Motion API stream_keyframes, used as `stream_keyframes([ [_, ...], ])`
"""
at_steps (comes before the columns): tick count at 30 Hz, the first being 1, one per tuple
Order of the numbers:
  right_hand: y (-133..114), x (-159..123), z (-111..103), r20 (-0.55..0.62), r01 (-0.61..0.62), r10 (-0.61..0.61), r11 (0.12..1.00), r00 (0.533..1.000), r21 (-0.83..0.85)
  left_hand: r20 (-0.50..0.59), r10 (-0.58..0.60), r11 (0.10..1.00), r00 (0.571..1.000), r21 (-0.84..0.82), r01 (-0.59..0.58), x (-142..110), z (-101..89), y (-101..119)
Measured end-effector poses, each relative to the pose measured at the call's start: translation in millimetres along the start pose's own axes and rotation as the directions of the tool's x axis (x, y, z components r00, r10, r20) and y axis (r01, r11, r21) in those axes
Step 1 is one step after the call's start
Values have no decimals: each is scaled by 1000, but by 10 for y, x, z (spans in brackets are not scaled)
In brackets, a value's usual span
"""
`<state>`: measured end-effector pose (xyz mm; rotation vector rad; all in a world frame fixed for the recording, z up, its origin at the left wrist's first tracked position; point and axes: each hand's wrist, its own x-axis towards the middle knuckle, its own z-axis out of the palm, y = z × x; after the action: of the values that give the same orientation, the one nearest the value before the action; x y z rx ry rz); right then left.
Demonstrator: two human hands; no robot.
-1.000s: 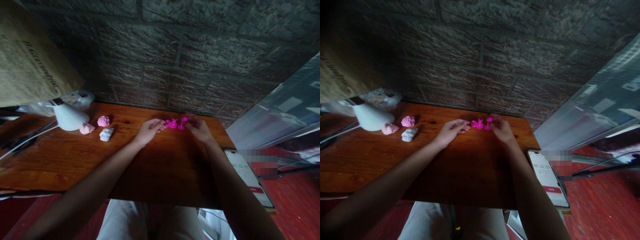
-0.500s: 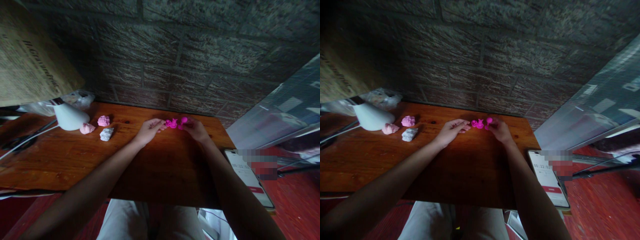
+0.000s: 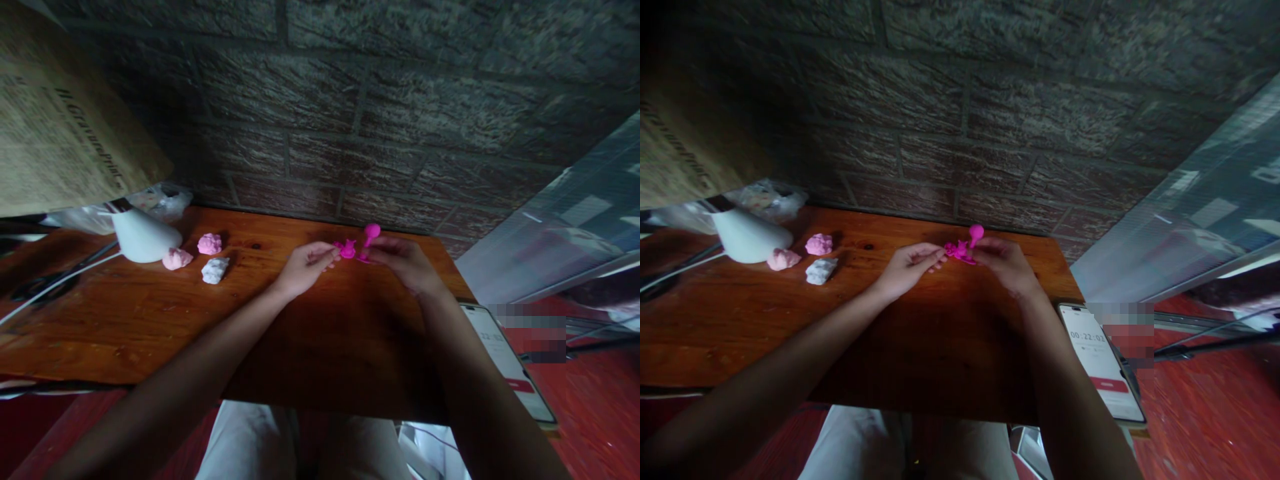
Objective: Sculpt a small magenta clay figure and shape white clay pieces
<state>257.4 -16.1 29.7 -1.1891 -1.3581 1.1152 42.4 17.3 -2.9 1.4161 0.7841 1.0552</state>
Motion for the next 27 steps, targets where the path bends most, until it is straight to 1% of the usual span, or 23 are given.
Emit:
stream_keyframes([
  [4,-40,-57,202,93,-34,25,995,995,96,-53,22,1000,998,-13,-23,-23,24,72],
  [7,-13,-64,300,127,-39,26,994,992,106,-72,32,998,997,-50,-36,-27,2,134],
  [9,1,-71,337,144,-35,22,995,989,94,-41,53,996,998,-76,-56,-26,-24,163],
  [12,12,-83,366,169,-48,32,994,985,94,36,69,994,997,-88,-65,-21,-60,174],
  [15,26,-82,380,168,-45,25,992,986,115,68,68,995,995,-73,-63,-12,-78,161],
  [20,34,-66,407,159,-12,-4,995,987,103,19,81,994,997,-73,-80,-4,-69,156],
  [27,26,-74,444,142,-9,0,998,990,66,0,84,994,996,-64,-84,-10,-50,153],
])
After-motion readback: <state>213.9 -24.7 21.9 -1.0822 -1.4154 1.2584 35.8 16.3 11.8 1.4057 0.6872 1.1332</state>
